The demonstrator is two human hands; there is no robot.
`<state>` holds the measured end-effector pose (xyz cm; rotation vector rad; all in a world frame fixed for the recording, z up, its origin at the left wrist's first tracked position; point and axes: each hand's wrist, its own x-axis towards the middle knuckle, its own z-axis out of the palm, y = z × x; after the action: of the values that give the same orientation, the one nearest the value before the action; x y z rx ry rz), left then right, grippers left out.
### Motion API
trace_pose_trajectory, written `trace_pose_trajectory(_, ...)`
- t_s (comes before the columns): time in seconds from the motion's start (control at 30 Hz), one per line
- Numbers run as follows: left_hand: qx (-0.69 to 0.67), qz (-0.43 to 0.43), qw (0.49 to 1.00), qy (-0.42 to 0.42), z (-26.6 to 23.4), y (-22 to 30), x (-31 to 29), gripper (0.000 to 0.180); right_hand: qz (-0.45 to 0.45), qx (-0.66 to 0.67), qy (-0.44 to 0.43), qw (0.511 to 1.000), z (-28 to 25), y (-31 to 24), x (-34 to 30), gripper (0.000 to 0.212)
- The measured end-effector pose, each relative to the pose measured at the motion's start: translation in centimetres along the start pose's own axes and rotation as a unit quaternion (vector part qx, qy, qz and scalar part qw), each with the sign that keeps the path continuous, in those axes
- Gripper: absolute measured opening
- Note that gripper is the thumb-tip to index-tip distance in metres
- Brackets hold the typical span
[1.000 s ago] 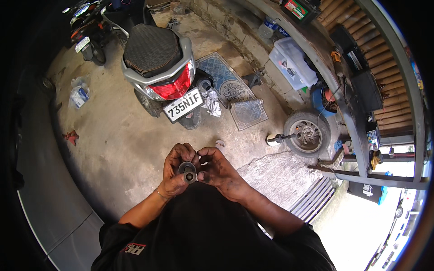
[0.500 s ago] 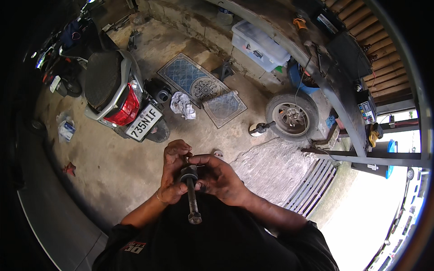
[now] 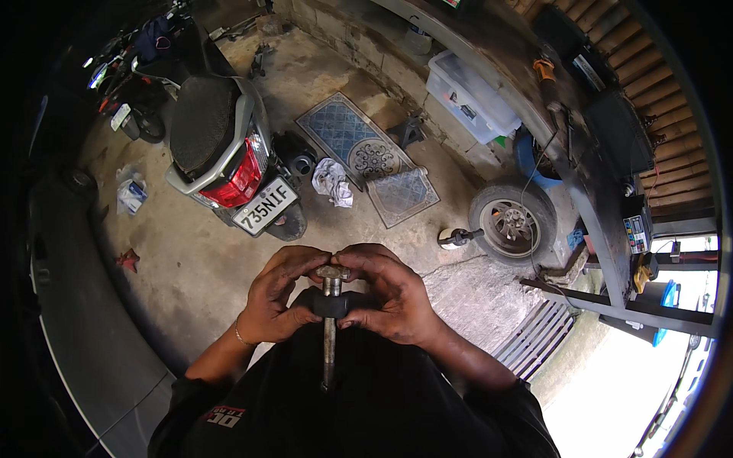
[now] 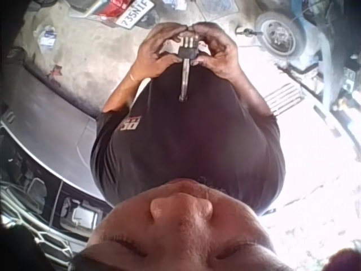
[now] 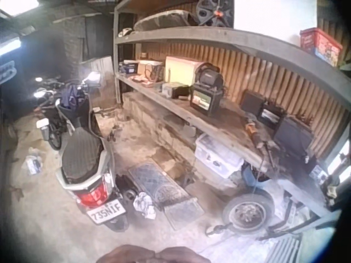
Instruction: The person uses a digital caliper to measure a cylindrical metal part, then places the part on a workbench and retrieves a wrench from a tool drawer. The person handles the metal part and caliper throughout, moving between the workbench and a tool cabinet.
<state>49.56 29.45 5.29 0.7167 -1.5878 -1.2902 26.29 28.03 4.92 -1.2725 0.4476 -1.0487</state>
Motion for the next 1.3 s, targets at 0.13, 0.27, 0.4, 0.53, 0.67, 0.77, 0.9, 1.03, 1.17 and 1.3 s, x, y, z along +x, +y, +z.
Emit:
trace_pose_trajectory(0.13, 0.071, 0.043, 0.997, -0.003, -1.4, 1.0, -0.8, 0.073, 0.024, -0.062, -0.032, 0.997, 1.0, -0.6, 1.0, 0.073)
trace_pose_trajectory(0.27, 0.120, 0.057, 0.990, -0.037, -3.9, 2.3, -1.1, 0.079, 0.042, -0.112, -0.061, 0.991, 2.1, -1.0, 1.9, 0.075)
trace_pose_trajectory(0.4, 0.185, 0.059, 0.980, -0.035, -4.4, 3.6, -0.5, 0.085, -0.040, -0.165, -0.047, 0.984, 2.8, -1.3, 3.2, 0.067)
trace_pose_trajectory(0.53, 0.331, 0.130, 0.933, -0.060, -4.8, 5.1, 0.5, 0.081, -0.051, -0.247, -0.078, 0.964, 2.6, -3.0, 3.7, 0.065)
trace_pose_trajectory(0.67, 0.414, 0.181, 0.889, -0.070, -5.2, 6.4, 1.4, 0.070, -0.071, -0.296, -0.091, 0.948, 2.7, -4.1, 3.8, 0.062)
trace_pose_trajectory(0.77, 0.421, 0.214, 0.877, -0.091, -5.6, 6.6, 2.2, 0.064, -0.101, -0.314, -0.093, 0.939, 2.8, -4.2, 3.9, 0.061)
trace_pose_trajectory(0.9, 0.386, 0.239, 0.885, -0.103, -5.2, 6.3, 2.8, 0.062, -0.142, -0.348, -0.090, 0.922, 2.6, -4.4, 3.5, 0.060)
trace_pose_trajectory(1.03, 0.373, 0.257, 0.886, -0.096, -4.5, 5.5, 3.0, 0.062, -0.152, -0.343, -0.076, 0.924, 2.6, -4.3, 2.9, 0.058)
trace_pose_trajectory(1.17, 0.355, 0.263, 0.892, -0.093, -4.3, 5.2, 2.9, 0.063, -0.170, -0.338, -0.056, 0.924, 2.8, -4.0, 2.6, 0.057)
trace_pose_trajectory(1.3, 0.349, 0.259, 0.894, -0.111, -4.4, 5.2, 2.9, 0.063, -0.171, -0.336, -0.051, 0.925, 2.7, -3.9, 2.4, 0.056)
